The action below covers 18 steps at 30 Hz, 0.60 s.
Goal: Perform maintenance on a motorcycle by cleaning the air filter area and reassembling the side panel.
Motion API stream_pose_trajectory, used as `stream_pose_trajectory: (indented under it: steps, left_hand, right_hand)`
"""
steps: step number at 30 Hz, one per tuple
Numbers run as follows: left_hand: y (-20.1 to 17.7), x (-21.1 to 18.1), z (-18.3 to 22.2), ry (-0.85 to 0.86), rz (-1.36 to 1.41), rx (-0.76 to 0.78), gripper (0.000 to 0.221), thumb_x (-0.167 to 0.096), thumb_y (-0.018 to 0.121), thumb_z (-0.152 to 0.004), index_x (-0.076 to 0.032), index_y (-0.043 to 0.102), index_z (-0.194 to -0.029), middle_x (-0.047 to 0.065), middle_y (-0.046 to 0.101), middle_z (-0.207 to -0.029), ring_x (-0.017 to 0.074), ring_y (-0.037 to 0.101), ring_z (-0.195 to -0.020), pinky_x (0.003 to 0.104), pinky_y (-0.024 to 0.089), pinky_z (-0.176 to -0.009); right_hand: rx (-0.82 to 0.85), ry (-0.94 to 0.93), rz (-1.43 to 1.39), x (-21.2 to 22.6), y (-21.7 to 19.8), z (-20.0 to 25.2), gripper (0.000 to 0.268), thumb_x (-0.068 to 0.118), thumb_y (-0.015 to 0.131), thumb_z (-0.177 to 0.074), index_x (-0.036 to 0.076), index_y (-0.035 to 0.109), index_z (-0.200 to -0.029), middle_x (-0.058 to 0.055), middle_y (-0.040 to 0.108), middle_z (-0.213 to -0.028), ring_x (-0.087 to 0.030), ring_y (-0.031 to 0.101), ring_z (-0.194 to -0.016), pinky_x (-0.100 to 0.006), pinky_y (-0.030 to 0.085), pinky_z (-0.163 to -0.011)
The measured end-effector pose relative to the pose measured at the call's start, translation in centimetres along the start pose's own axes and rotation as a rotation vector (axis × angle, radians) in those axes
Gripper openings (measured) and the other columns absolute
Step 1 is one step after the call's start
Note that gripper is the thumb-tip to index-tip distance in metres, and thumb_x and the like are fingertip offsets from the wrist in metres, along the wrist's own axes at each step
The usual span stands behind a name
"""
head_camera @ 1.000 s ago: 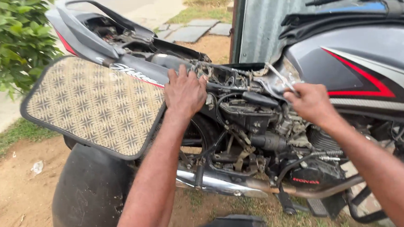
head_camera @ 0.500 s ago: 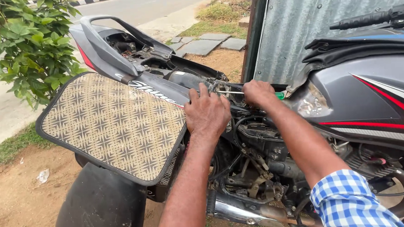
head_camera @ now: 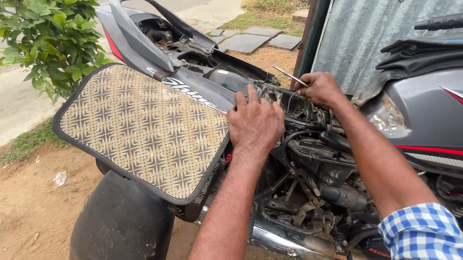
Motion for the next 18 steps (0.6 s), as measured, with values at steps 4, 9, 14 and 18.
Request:
stream_pose_trajectory:
  steps: [4,9,14,18]
  left_hand:
    - [0.0,-0.4,0.0,0.001,0.012,0.011,0.043,-0.039,0.056,-0.094,-0.002,0.078,-0.091,0.018,0.058,-0.135,0.0331,0.055,-0.112,0.05,0.057,-0.077]
    - [0.1,0.0,0.1,-0.007,-0.002,0.047,0.043,-0.039,0.056,-0.095,-0.002,0.077,-0.092,0.019,0.058,-0.136,0.0322,0.055,-0.113,0.048,0.058,-0.079]
    - [0.5,0.0,-0.4,-0.013,0.0,0.111,0.045,-0.039,0.052,-0.097,-0.002,0.077,-0.094,0.02,0.056,-0.136,0.0316,0.056,-0.112,0.049,0.059,-0.079]
    - [1.7,-0.1,-0.6,0.02,-0.001,0.137,0.048,-0.042,0.049,-0.097,-0.003,0.076,-0.088,0.022,0.055,-0.137,0.0357,0.054,-0.114,0.049,0.06,-0.07]
  right_hand:
    - [0.071,-0.09,-0.113,1.8,1.6,-0.1,0.018,0.009,0.077,-0.086,0.015,0.08,-0.103,-0.004,0.08,-0.089,-0.012,0.073,-0.075,-0.034,0.059,-0.072]
    - [0.165,-0.212,0.114,4.9,4.7,0.3,0.019,0.006,0.077,-0.083,0.011,0.08,-0.101,-0.01,0.078,-0.089,-0.02,0.071,-0.08,-0.041,0.058,-0.074]
    - [0.123,-0.15,0.278,4.4,2.6,0.8,0.023,0.002,0.062,-0.091,0.005,0.067,-0.113,-0.015,0.07,-0.098,-0.028,0.068,-0.088,-0.045,0.058,-0.078]
    - [-0.261,-0.395,0.376,3.2,-7.1,5.2,0.013,0.002,0.063,-0.097,0.0,0.068,-0.109,-0.018,0.067,-0.092,-0.03,0.065,-0.087,-0.044,0.054,-0.078]
Point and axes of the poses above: each hand's wrist, its own z-axis away from the middle knuckle, its own y-axis out of the palm, x = y × z, the point moved 8 cm from there along -z, towards the middle knuckle
